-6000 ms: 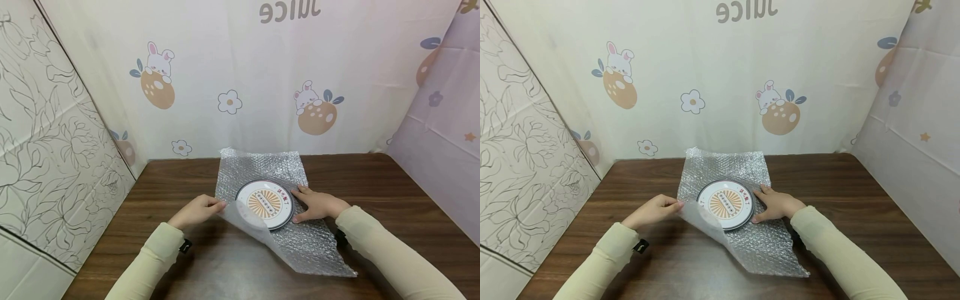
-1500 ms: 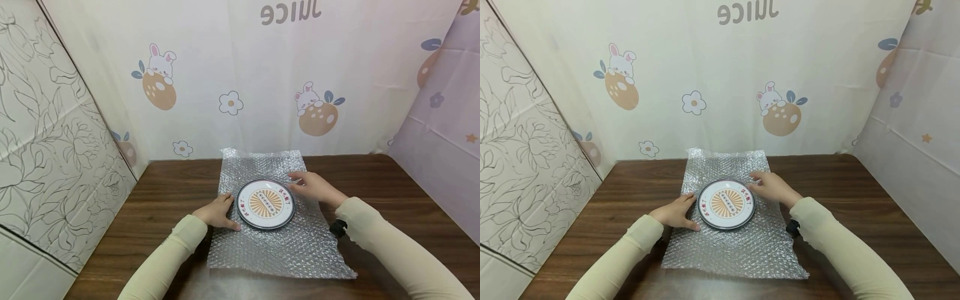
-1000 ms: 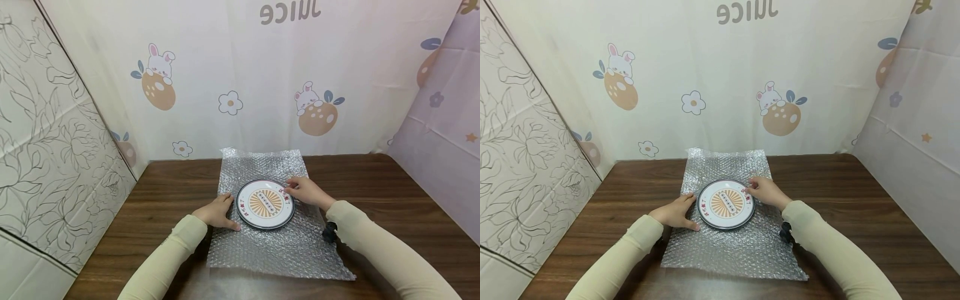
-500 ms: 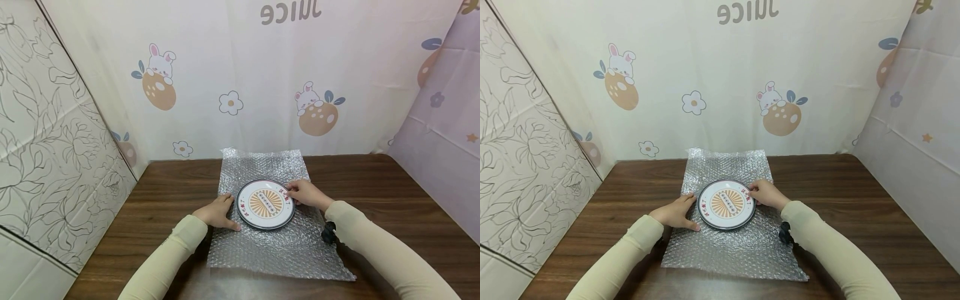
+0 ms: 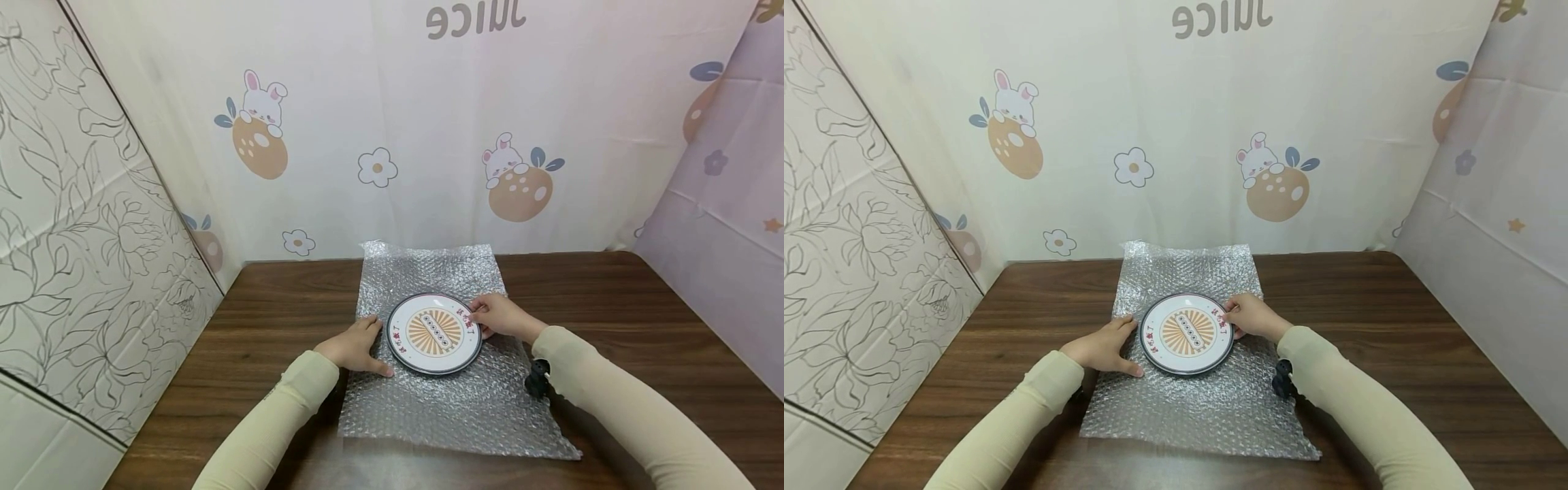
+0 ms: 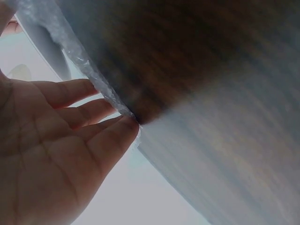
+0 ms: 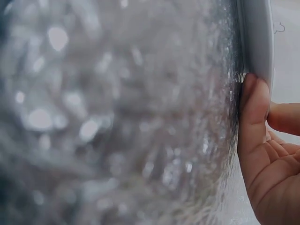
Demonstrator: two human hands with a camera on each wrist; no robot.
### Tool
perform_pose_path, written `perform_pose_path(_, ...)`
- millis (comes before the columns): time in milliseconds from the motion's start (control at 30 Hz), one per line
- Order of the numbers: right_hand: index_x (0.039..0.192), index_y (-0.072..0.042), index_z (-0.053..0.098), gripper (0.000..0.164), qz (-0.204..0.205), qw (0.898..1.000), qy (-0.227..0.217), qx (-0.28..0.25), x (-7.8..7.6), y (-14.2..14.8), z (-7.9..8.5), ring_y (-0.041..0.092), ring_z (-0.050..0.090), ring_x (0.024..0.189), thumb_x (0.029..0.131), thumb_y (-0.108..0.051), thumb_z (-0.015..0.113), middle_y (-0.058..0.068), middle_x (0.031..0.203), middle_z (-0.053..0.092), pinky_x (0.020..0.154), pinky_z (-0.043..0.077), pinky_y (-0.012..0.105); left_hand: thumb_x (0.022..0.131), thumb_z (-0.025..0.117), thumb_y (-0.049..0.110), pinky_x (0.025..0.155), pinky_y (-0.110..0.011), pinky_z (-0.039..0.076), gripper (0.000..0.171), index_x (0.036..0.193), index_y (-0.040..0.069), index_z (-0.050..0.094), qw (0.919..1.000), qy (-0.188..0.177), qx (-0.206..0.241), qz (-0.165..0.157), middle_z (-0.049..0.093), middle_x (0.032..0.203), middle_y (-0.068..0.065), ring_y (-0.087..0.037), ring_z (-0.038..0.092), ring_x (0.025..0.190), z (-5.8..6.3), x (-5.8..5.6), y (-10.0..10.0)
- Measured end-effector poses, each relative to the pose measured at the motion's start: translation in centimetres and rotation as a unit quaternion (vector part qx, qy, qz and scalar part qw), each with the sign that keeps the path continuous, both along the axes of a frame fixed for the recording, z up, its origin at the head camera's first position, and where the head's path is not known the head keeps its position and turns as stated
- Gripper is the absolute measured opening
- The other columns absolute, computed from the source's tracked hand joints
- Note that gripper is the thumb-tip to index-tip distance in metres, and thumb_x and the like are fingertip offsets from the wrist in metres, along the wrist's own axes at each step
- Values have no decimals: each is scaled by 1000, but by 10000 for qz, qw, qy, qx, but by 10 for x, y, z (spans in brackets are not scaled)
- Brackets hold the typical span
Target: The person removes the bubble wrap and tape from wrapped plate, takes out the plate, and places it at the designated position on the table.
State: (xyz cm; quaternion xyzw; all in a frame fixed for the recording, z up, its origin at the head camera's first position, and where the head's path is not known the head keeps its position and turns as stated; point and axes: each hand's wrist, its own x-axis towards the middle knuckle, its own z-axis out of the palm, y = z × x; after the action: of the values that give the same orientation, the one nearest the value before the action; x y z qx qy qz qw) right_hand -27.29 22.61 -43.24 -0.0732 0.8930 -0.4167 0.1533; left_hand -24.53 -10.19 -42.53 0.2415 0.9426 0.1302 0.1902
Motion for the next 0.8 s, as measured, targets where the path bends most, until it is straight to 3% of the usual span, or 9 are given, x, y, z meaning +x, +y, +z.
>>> perform_pose_path(500, 122, 12, 55, 29, 16, 9994, -4, -334, 2, 3, 3, 12, 65, 71, 100, -7, 52, 18, 96, 69, 65, 59, 31, 77, 75, 59, 121, -46, 26, 109, 156, 4, 23, 10000, 0, -54, 40, 14, 164, -14, -30, 14, 153, 1, 1, 1)
perform_pose_path(800, 121, 12, 57, 30, -67, 9988, 137, -459, 3, 12, 12, 11, 64, 70, 100, -9, 54, 12, 89, 70, 65, 59, 31, 77, 76, 59, 120, -46, 26, 109, 155, 4, 24, 10000, 22, -36, 30, 15, 164, -14, -31, 14, 152, 3, 2, 0)
